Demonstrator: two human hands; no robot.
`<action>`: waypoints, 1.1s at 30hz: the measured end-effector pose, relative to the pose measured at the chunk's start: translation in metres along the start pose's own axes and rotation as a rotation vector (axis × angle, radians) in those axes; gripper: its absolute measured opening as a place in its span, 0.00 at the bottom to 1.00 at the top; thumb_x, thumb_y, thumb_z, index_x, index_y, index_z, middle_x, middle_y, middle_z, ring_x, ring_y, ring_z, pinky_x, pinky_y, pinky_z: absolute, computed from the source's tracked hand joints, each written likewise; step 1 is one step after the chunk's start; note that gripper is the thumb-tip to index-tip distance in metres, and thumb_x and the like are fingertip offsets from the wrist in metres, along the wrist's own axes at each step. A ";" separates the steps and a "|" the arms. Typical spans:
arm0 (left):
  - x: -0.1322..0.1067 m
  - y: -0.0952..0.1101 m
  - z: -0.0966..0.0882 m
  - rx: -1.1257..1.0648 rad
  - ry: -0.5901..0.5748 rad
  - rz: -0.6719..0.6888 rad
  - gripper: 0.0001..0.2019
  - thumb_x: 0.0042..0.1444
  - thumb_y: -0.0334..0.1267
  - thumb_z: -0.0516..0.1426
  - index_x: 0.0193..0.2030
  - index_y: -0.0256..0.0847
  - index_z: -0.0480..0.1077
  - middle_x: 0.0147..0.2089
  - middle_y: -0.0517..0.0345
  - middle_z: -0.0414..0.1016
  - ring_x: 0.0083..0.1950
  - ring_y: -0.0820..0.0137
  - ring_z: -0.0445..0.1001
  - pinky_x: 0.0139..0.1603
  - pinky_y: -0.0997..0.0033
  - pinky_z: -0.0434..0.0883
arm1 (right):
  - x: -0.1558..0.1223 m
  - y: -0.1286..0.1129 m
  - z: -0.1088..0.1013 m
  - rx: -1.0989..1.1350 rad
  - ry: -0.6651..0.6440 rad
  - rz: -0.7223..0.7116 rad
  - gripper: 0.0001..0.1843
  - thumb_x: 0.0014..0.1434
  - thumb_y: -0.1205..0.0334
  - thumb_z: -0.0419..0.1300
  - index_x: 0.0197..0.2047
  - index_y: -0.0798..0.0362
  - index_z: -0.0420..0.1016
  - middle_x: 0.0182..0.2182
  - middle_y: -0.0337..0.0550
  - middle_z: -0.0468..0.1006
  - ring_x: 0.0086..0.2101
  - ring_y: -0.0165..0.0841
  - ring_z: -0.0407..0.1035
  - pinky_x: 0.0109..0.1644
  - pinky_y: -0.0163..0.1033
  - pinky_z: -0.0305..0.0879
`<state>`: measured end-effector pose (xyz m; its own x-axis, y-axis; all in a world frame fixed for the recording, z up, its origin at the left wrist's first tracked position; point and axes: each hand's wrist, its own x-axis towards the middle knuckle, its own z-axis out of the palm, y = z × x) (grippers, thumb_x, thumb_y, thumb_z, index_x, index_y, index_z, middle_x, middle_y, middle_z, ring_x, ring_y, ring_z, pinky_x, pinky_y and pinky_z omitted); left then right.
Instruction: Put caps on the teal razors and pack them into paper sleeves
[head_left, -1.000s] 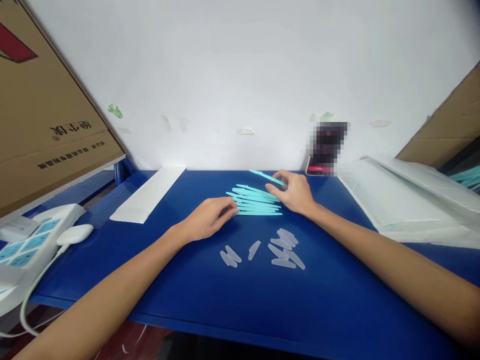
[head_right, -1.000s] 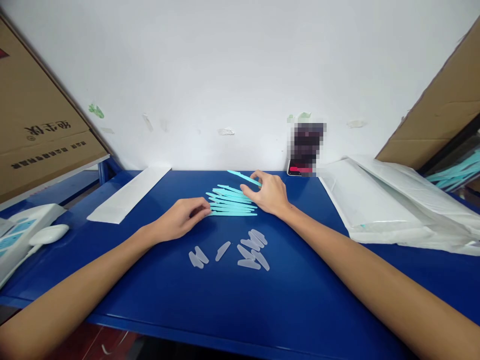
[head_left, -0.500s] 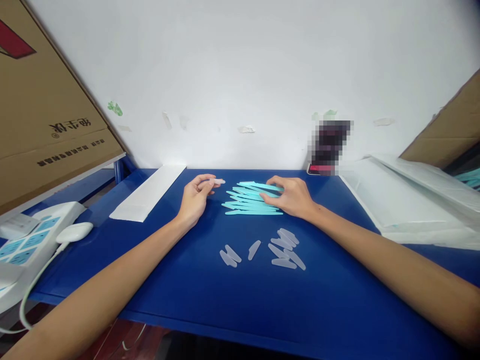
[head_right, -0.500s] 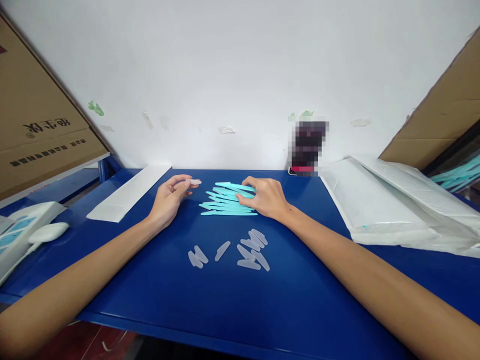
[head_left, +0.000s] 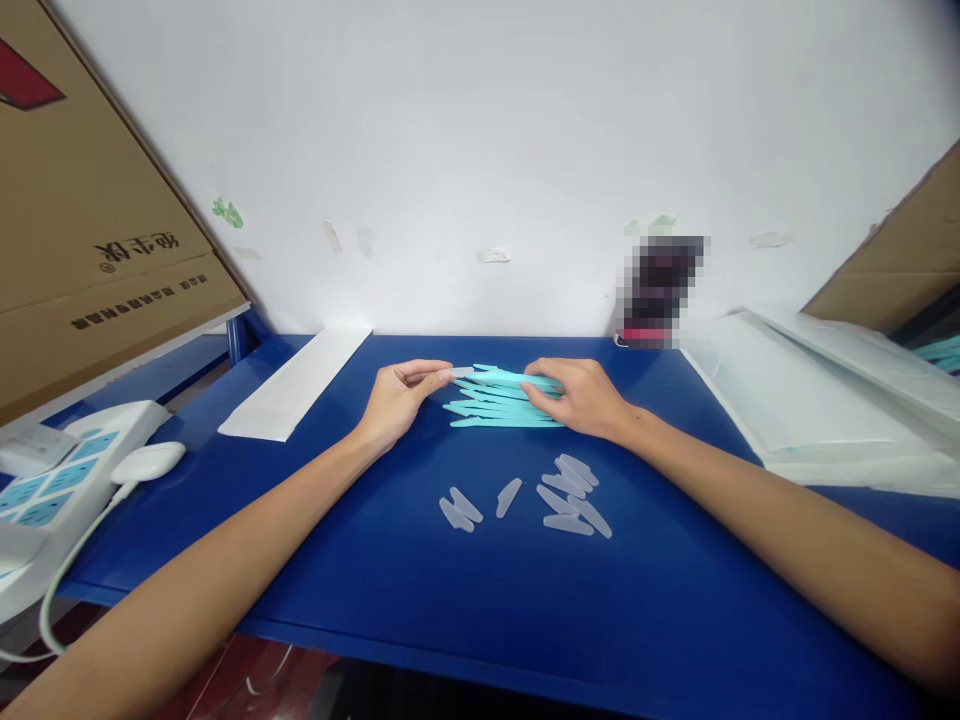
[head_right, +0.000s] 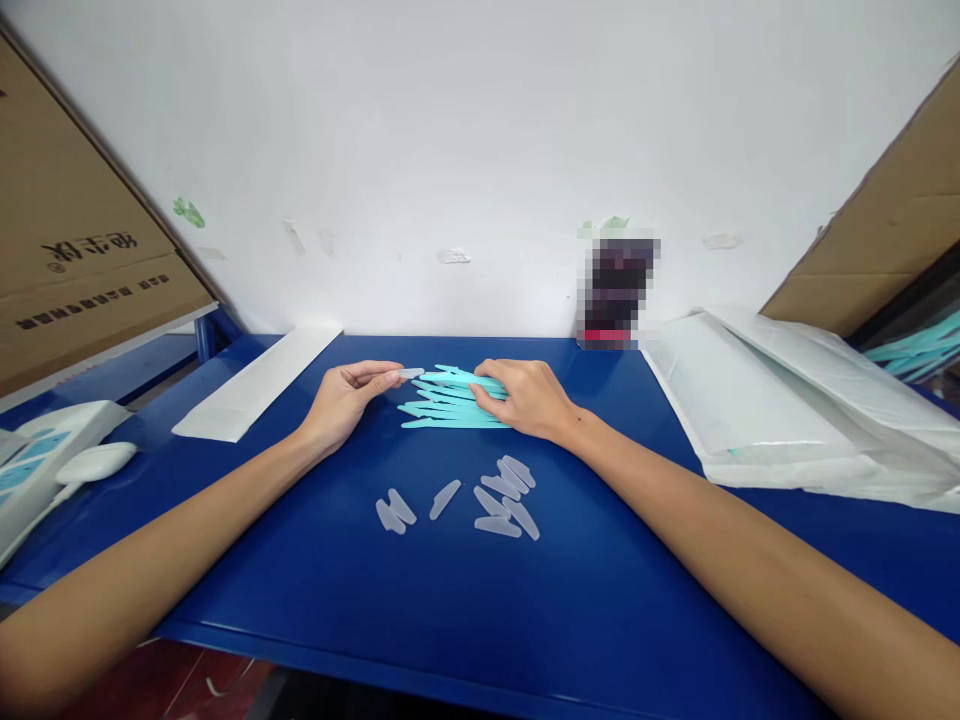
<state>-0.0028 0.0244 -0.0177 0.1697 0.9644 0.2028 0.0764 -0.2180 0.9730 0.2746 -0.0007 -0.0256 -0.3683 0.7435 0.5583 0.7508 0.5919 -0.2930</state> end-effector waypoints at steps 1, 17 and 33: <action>0.000 0.000 0.000 0.002 -0.004 0.001 0.21 0.46 0.51 0.72 0.42 0.39 0.82 0.41 0.49 0.85 0.46 0.59 0.82 0.52 0.61 0.75 | 0.000 0.000 0.000 -0.001 -0.003 0.000 0.17 0.66 0.51 0.53 0.42 0.52 0.79 0.35 0.45 0.83 0.30 0.34 0.72 0.37 0.40 0.63; -0.013 0.013 0.003 0.409 -0.311 0.208 0.11 0.57 0.46 0.66 0.39 0.40 0.81 0.40 0.52 0.83 0.40 0.64 0.78 0.42 0.65 0.73 | 0.000 -0.021 -0.013 -0.071 -0.157 -0.277 0.18 0.68 0.54 0.50 0.40 0.56 0.77 0.27 0.43 0.76 0.24 0.30 0.61 0.31 0.38 0.52; -0.037 0.033 0.010 0.800 -0.656 0.610 0.12 0.64 0.45 0.59 0.41 0.39 0.80 0.34 0.55 0.72 0.36 0.68 0.70 0.37 0.69 0.65 | 0.022 -0.036 -0.044 -0.046 -0.679 0.057 0.11 0.62 0.57 0.59 0.39 0.50 0.81 0.18 0.38 0.71 0.22 0.30 0.61 0.31 0.38 0.53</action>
<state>0.0036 -0.0198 0.0060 0.8405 0.4605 0.2854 0.3584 -0.8676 0.3446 0.2643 -0.0196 0.0314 -0.5788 0.8123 -0.0720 0.7960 0.5437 -0.2659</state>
